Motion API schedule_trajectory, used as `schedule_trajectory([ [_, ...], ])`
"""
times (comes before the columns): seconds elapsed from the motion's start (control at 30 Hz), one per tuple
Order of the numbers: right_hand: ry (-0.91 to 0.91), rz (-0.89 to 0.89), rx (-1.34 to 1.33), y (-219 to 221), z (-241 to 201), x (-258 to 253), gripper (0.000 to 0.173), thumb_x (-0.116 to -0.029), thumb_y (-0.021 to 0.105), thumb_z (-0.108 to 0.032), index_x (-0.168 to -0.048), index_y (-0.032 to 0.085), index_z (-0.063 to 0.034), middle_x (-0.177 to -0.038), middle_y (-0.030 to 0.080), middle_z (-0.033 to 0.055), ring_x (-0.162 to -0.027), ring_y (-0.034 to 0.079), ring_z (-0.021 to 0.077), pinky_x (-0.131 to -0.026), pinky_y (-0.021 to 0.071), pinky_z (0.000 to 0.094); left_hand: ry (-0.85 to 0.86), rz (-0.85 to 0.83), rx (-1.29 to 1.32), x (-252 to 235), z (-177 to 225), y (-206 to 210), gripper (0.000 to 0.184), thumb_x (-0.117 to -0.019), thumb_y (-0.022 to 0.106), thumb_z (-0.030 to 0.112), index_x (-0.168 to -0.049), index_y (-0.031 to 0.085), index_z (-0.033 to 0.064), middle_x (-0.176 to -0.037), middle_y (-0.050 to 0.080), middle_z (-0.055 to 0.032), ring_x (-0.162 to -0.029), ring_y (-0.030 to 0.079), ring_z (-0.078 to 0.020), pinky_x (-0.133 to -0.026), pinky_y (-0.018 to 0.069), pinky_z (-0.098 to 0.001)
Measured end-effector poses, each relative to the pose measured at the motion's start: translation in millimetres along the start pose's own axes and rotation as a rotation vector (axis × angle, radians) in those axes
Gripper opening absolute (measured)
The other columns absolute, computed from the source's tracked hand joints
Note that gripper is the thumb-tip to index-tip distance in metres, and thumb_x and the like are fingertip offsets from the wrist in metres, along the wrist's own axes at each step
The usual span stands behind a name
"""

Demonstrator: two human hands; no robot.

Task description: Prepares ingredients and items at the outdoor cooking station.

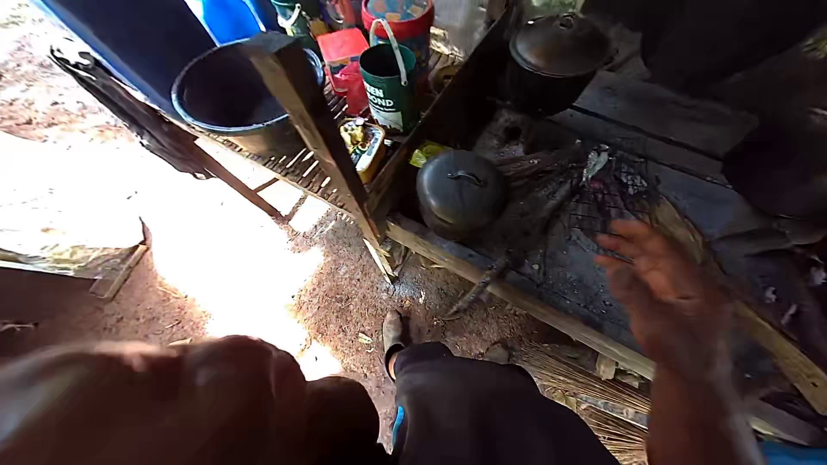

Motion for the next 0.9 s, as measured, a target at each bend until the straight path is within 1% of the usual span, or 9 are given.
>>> schedule_trajectory([
  [0.07,-0.021,-0.071,-0.059,75,-24,-32,0.060,-0.1002,0.065,-0.037,-0.145,0.051,0.0005,-0.145,0.056,0.0164,-0.126,0.062,0.0238,-0.101,0.0583,0.0408,0.211,0.287,-0.172,-6,-10,-55,0.011,-0.0955,0.064,0.027,-0.094,0.066,0.0159,-0.080,0.067,0.0039,-0.069,0.065,-0.0076,-0.064,0.0563,-0.0247],
  [0.17,-0.072,-0.110,-0.033,165,-56,-85,0.059,-0.0995,0.065,-0.033,-0.147,0.051,-0.0012,-0.145,0.057,0.0144,-0.127,0.062,0.0214,-0.102,0.0582,0.0380,0.124,0.338,-0.413,-41,-70,-94,0.024,-0.0976,0.068,0.032,-0.120,0.070,0.0239,-0.119,0.071,0.0082,-0.106,0.068,-0.0092,-0.091,0.0584,-0.0295],
  [0.23,-0.089,-0.107,-0.016,216,-73,-124,0.063,-0.0987,0.066,-0.029,-0.150,0.045,0.0012,-0.148,0.054,0.0161,-0.132,0.058,0.0224,-0.106,0.0550,0.0377,-0.073,0.291,-0.575,-47,-139,-119,0.057,-0.0975,0.068,0.028,-0.148,0.050,0.0086,-0.152,0.051,-0.0071,-0.136,0.053,-0.0192,-0.110,0.0503,-0.0405],
  [0.3,-0.095,-0.091,-0.041,260,-86,-160,0.074,-0.0981,0.067,-0.031,-0.156,0.034,0.0027,-0.152,0.049,0.0173,-0.138,0.053,0.0238,-0.111,0.0507,0.0384,-0.273,0.151,-0.704,-43,-208,-128,0.087,-0.0902,0.076,0.023,-0.159,0.029,-0.0010,-0.164,0.030,-0.0217,-0.149,0.038,-0.0322,-0.118,0.0402,-0.0523],
  [0.4,-0.075,-0.049,-0.156,313,-93,-198,0.092,-0.0958,0.071,-0.033,-0.161,0.016,0.0017,-0.150,0.050,0.0154,-0.134,0.055,0.0216,-0.110,0.0519,0.0371,-0.447,-0.123,-0.617,-16,-257,-121,0.074,-0.0918,0.074,0.023,-0.156,0.041,0.0037,-0.156,0.047,-0.0175,-0.137,0.053,-0.0327,-0.111,0.0455,-0.0560],
  [0.5,-0.103,0.107,-0.193,344,-86,-209,0.078,-0.0972,0.072,-0.029,-0.151,0.025,0.0037,-0.134,0.059,0.0119,-0.122,0.063,0.0189,-0.105,0.0563,0.0392,-0.413,-0.304,-0.459,9,-270,-136,0.042,-0.1004,0.063,0.022,-0.139,0.062,0.0038,-0.123,0.073,-0.0110,-0.113,0.070,-0.0234,-0.100,0.0557,-0.0475],
  [0.6,-0.173,0.193,-0.198,350,-75,-209,0.050,-0.1019,0.065,-0.028,-0.142,0.039,-0.0094,-0.126,0.064,-0.0014,-0.117,0.064,0.0121,-0.103,0.0558,0.0377,-0.444,-0.135,-0.470,12,-288,-190,0.026,-0.0971,0.060,0.010,-0.119,0.072,0.0023,-0.109,0.074,-0.0124,-0.096,0.073,-0.0208,-0.089,0.0609,-0.0413],
  [0.73,-0.201,0.246,-0.274,362,-57,-206,0.025,-0.1047,0.056,-0.045,-0.127,0.058,-0.0342,-0.114,0.070,-0.0189,-0.107,0.067,-0.0001,-0.096,0.0582,0.0274,-0.572,0.137,-0.506,-29,-318,-268,0.028,-0.1004,0.058,0.016,-0.122,0.070,0.0030,-0.114,0.073,-0.0104,-0.097,0.072,-0.0149,-0.087,0.0615,-0.0351],
  [0.9,-0.258,0.323,-0.288,367,-34,-215,0.055,-0.0948,0.059,-0.064,-0.137,0.057,-0.0290,-0.113,0.069,-0.0063,-0.099,0.066,0.0084,-0.086,0.0571,0.0281,-0.692,-0.132,-0.594,-147,-407,-269,0.029,-0.1032,0.060,0.022,-0.123,0.070,0.0031,-0.110,0.074,-0.0130,-0.098,0.073,-0.0249,-0.092,0.0588,-0.0501],
])
Point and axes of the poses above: each hand's wrist, its own x-axis away from the middle knuckle, its own y-axis out of the palm, z = x × y, the point moved 7 cm from there along -x, towards the middle knuckle
